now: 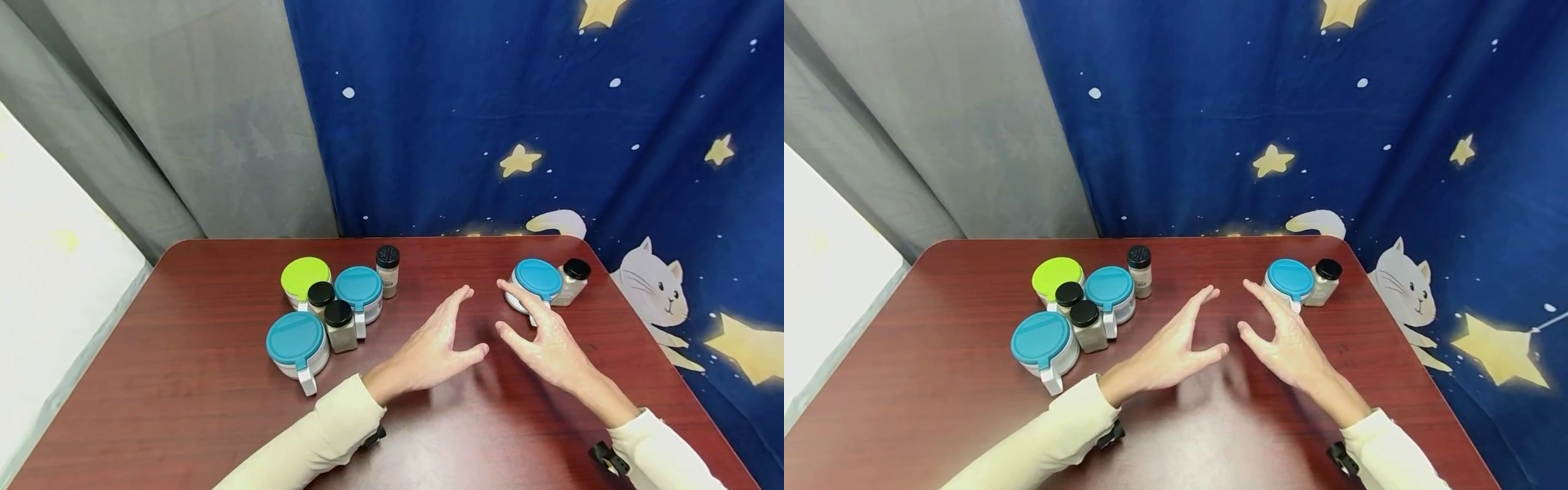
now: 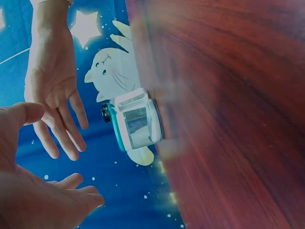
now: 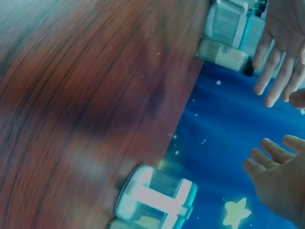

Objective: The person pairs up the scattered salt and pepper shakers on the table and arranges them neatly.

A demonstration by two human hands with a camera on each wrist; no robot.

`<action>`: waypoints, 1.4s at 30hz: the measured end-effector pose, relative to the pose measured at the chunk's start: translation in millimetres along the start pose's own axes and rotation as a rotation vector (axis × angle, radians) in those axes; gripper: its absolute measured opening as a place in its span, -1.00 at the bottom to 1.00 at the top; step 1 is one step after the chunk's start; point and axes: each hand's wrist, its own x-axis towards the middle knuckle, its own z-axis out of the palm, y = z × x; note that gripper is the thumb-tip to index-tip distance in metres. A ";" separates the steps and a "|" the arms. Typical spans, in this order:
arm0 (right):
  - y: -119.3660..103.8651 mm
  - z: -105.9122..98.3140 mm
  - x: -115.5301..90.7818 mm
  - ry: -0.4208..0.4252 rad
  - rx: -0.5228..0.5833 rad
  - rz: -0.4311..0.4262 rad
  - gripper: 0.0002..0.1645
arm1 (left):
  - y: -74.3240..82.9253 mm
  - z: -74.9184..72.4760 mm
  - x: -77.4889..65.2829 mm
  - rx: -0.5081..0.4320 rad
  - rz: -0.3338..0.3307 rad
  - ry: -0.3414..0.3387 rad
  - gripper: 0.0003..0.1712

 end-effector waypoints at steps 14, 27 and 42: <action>-18.2 17.5 -0.1 -0.073 0.034 -0.002 -0.17 | -3.1 -14.6 -31.3 0.024 -0.053 0.007 0.02; -40.9 33.5 0.9 -0.149 0.002 -0.019 -0.19 | -11.2 -32.8 -64.3 0.066 -0.109 0.114 0.04; -65.2 59.9 14.1 -0.181 0.044 -0.037 -0.23 | -18.7 -51.6 -107.9 0.024 -0.083 0.194 0.07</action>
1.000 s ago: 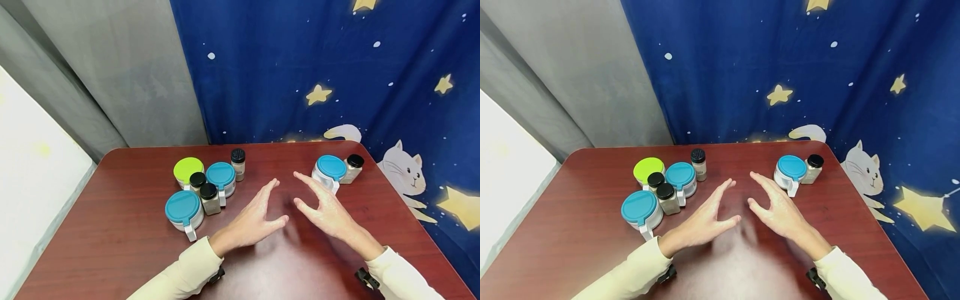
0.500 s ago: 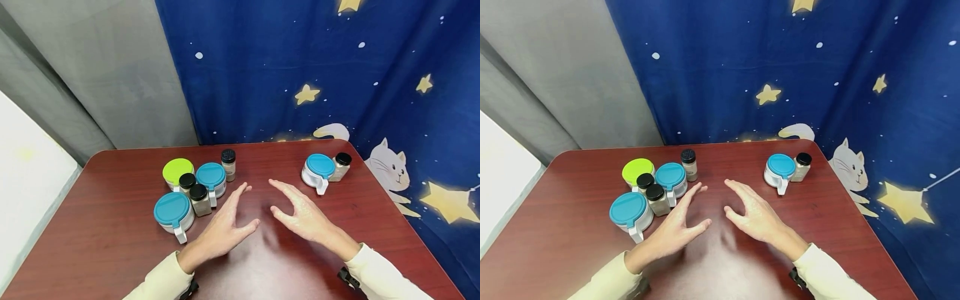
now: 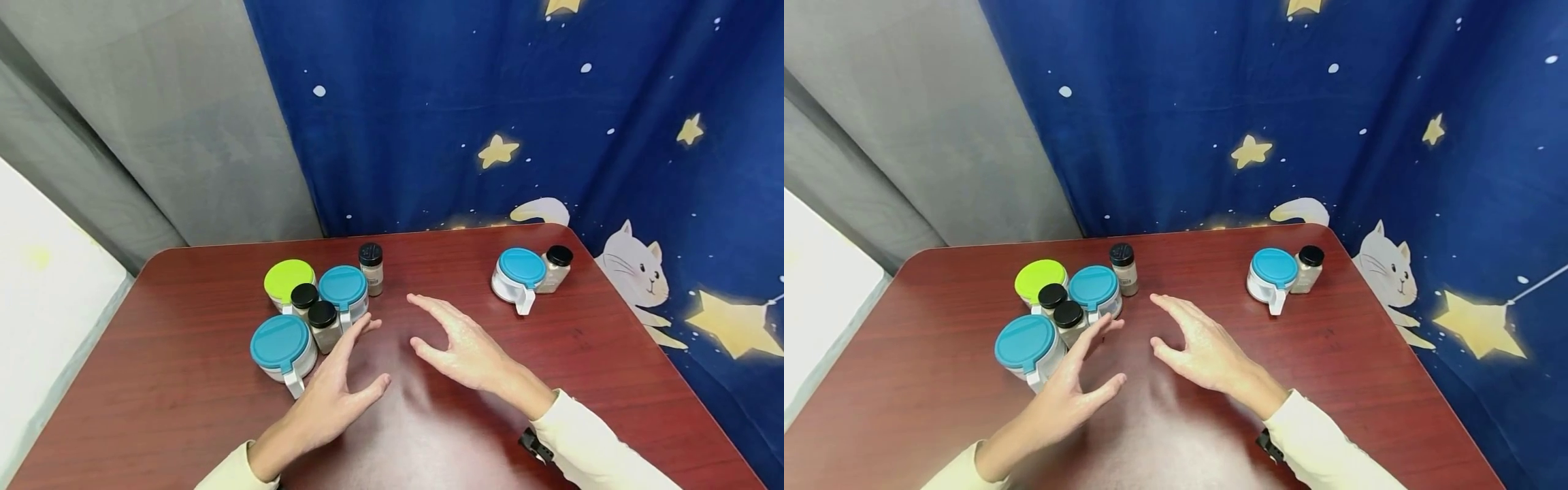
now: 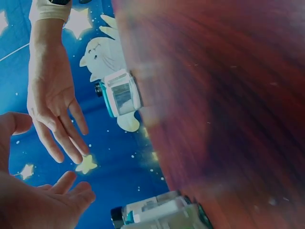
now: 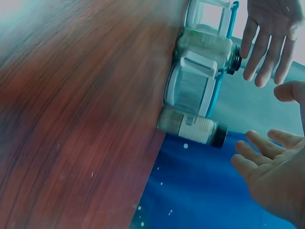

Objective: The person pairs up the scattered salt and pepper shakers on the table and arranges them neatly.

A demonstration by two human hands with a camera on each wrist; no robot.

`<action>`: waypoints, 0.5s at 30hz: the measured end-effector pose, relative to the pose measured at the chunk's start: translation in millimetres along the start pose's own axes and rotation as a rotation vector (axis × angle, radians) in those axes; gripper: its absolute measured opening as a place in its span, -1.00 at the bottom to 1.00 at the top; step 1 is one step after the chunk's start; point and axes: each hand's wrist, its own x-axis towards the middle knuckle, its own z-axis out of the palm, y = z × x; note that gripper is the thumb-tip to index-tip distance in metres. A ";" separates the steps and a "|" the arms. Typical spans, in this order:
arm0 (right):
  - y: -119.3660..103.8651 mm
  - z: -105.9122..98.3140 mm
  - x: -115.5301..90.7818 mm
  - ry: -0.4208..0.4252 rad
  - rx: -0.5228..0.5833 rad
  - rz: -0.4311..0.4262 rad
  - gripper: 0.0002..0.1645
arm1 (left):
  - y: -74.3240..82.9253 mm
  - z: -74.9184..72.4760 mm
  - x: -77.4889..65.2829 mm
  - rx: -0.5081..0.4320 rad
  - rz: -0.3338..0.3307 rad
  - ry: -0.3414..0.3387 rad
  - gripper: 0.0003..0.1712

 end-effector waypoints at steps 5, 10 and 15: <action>-6.8 10.8 7.4 -0.028 0.028 -0.011 -0.23 | -8.7 -9.2 -9.5 -0.080 0.087 0.050 0.04; -12.5 20.9 16.9 -0.051 0.027 -0.034 -0.24 | -15.3 -25.4 -15.7 -0.258 0.154 0.078 0.03; -17.4 32.1 28.7 -0.077 -0.004 -0.070 -0.25 | -19.1 -44.7 -14.7 -0.320 0.241 0.147 -0.01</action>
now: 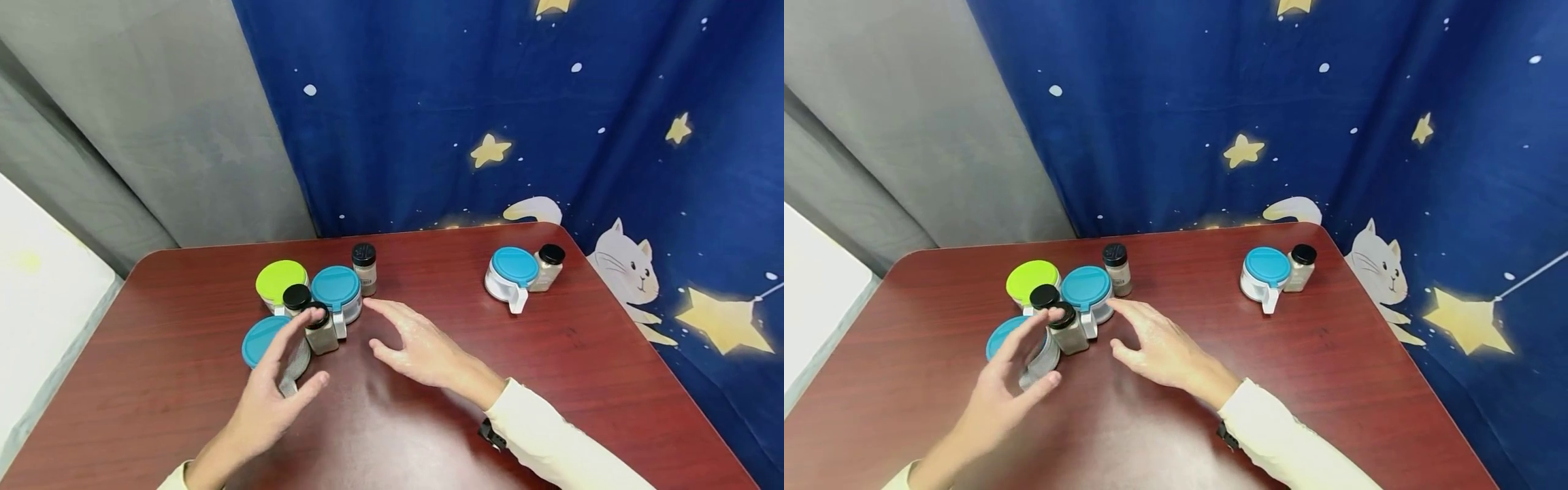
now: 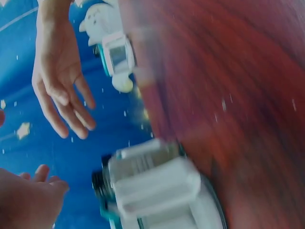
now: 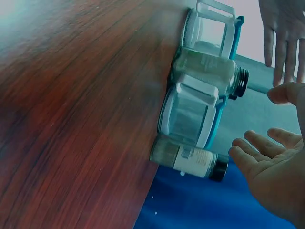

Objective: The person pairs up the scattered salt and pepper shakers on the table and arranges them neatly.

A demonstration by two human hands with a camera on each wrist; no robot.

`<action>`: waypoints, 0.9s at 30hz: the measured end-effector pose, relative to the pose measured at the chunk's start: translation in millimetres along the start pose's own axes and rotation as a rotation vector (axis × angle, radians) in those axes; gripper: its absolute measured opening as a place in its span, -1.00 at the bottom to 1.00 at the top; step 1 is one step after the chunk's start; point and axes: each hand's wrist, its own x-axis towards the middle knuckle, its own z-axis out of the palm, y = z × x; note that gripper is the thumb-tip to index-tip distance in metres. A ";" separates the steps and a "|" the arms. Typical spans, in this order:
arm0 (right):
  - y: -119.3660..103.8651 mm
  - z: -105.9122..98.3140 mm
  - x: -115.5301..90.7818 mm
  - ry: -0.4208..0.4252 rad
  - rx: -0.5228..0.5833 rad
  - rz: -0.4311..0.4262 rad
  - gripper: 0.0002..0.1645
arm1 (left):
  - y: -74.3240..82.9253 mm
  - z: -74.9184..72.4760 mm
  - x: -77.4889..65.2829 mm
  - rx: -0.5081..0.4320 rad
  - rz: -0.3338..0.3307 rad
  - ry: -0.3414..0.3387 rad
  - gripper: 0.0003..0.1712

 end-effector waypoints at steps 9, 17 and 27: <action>-11.9 16.8 17.2 -0.055 0.012 -0.041 -0.24 | -13.2 -41.2 2.4 -0.216 0.200 0.125 -0.14; -20.1 26.9 29.0 -0.070 -0.007 -0.049 -0.24 | -25.8 -63.3 -10.9 -0.156 -0.008 0.102 0.21; -18.8 41.9 50.5 -0.046 -0.063 -0.070 -0.18 | -48.9 -72.2 -24.2 0.185 -0.317 0.001 0.61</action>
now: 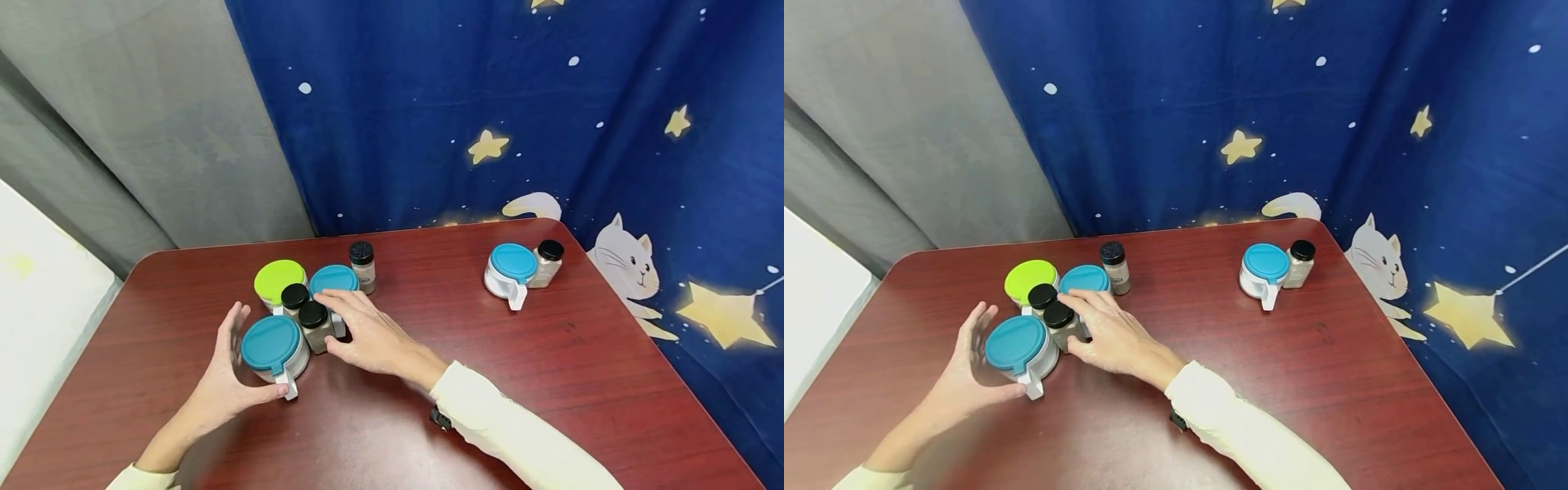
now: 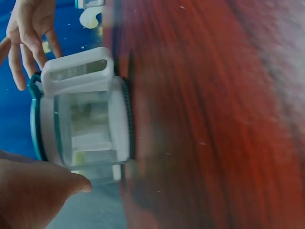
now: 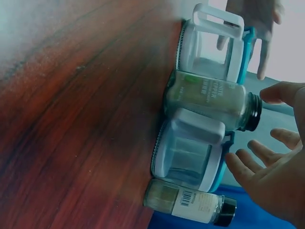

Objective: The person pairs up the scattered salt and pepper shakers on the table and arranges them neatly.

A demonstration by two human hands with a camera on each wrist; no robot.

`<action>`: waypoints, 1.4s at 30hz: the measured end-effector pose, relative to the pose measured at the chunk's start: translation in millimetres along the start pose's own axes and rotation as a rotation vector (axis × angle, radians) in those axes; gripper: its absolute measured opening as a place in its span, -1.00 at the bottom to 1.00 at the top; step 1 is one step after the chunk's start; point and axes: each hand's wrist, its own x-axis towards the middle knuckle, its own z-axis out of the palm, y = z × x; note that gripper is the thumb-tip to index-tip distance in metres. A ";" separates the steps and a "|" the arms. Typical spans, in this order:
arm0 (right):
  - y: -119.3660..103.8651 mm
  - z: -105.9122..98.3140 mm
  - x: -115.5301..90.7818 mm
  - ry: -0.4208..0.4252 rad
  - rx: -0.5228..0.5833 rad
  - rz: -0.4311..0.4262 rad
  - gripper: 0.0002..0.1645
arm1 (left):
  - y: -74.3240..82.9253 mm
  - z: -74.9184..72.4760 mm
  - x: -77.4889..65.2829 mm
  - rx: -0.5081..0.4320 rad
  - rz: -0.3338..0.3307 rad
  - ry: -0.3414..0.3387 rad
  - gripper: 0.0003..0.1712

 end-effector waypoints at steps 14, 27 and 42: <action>12.2 13.6 7.9 0.080 -0.192 -0.190 -0.42 | -20.8 7.2 -4.5 0.114 -0.145 -0.033 0.57; 2.2 15.5 -4.6 0.035 0.008 -0.044 -0.30 | -22.0 6.7 -7.7 0.080 -0.032 -0.087 0.37; 7.3 20.2 -3.8 -0.084 0.135 0.026 -0.30 | -19.4 6.4 -9.6 0.143 -0.046 -0.110 0.36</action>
